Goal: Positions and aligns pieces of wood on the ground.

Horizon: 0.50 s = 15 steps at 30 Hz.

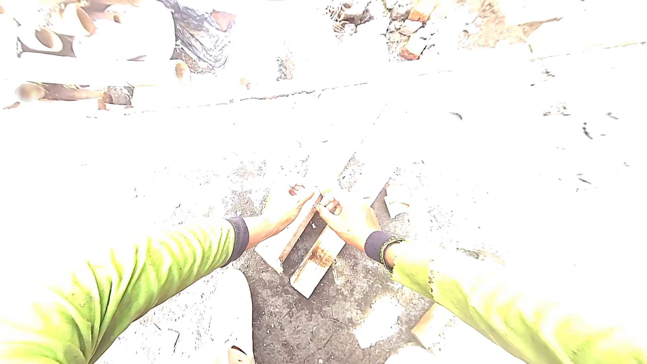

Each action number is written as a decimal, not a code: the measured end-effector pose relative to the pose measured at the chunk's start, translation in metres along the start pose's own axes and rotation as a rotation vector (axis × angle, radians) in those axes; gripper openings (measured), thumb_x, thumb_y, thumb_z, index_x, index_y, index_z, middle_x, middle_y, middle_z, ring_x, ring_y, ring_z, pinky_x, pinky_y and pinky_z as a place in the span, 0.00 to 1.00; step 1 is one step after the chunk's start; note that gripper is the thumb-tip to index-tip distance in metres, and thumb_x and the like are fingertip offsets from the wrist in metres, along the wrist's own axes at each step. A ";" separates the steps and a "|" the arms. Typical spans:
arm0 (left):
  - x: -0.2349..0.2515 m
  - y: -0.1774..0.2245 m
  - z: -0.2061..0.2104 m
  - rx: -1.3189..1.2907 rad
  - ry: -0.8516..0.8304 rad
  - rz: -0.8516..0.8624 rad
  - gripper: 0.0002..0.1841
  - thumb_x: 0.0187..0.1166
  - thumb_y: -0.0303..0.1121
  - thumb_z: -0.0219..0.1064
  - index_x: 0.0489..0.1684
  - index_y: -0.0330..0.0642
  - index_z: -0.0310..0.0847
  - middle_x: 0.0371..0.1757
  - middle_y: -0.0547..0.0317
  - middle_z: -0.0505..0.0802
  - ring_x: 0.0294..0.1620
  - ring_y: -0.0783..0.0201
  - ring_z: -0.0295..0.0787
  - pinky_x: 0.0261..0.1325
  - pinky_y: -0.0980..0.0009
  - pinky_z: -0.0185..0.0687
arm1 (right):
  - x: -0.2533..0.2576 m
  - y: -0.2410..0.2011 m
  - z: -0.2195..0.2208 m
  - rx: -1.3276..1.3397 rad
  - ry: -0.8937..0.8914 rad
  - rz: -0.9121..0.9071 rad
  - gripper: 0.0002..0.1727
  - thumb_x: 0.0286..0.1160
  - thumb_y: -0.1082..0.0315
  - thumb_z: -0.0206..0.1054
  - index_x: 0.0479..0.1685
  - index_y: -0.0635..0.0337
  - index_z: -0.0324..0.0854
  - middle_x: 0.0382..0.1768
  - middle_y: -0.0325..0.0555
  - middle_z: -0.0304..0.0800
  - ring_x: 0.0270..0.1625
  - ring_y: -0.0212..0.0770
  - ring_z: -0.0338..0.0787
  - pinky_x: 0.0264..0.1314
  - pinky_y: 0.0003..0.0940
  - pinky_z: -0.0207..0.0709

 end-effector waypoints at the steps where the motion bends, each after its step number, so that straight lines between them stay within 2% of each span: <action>1: -0.001 -0.002 0.001 -0.016 0.002 0.027 0.05 0.80 0.35 0.73 0.41 0.43 0.88 0.32 0.63 0.89 0.32 0.71 0.85 0.40 0.72 0.82 | 0.000 0.000 0.000 0.001 -0.001 -0.001 0.09 0.75 0.53 0.73 0.41 0.46 0.88 0.35 0.34 0.91 0.39 0.39 0.91 0.41 0.52 0.83; 6: -0.011 -0.014 0.001 0.069 -0.055 0.074 0.08 0.79 0.37 0.73 0.44 0.43 0.86 0.34 0.63 0.88 0.35 0.69 0.83 0.42 0.69 0.80 | -0.003 0.005 0.000 0.004 -0.023 -0.006 0.10 0.75 0.52 0.72 0.42 0.45 0.88 0.33 0.34 0.90 0.35 0.39 0.90 0.38 0.51 0.83; 8: -0.013 -0.021 0.001 0.057 -0.039 0.068 0.10 0.78 0.39 0.75 0.46 0.43 0.87 0.35 0.63 0.89 0.35 0.69 0.85 0.41 0.68 0.82 | -0.008 0.018 0.007 0.015 0.030 -0.103 0.11 0.77 0.50 0.71 0.43 0.46 0.85 0.29 0.37 0.88 0.29 0.40 0.87 0.29 0.50 0.78; 9: -0.011 -0.024 -0.001 0.057 -0.025 0.061 0.11 0.77 0.40 0.75 0.47 0.45 0.87 0.36 0.62 0.90 0.35 0.68 0.86 0.40 0.67 0.83 | -0.010 0.022 0.009 0.018 0.037 -0.124 0.12 0.78 0.50 0.70 0.44 0.47 0.85 0.29 0.38 0.87 0.28 0.41 0.87 0.28 0.49 0.77; 12: -0.008 -0.016 -0.009 0.107 0.039 0.098 0.11 0.75 0.41 0.71 0.48 0.49 0.90 0.40 0.65 0.92 0.39 0.68 0.86 0.43 0.65 0.82 | -0.009 0.020 0.006 0.013 -0.009 -0.077 0.13 0.79 0.52 0.72 0.45 0.51 0.87 0.34 0.44 0.91 0.36 0.45 0.91 0.37 0.53 0.79; 15: -0.004 -0.004 -0.013 0.144 0.061 0.139 0.09 0.79 0.41 0.69 0.47 0.50 0.92 0.40 0.68 0.94 0.38 0.70 0.88 0.42 0.65 0.83 | -0.007 0.022 0.008 0.002 0.000 -0.080 0.13 0.79 0.51 0.71 0.44 0.51 0.87 0.32 0.43 0.90 0.35 0.44 0.90 0.35 0.52 0.78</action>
Point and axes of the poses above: each hand's wrist, its own x-axis towards the middle knuckle, its own z-axis out of the palm, y = z × x, the point moved 1 cm from there along x, towards the middle knuckle
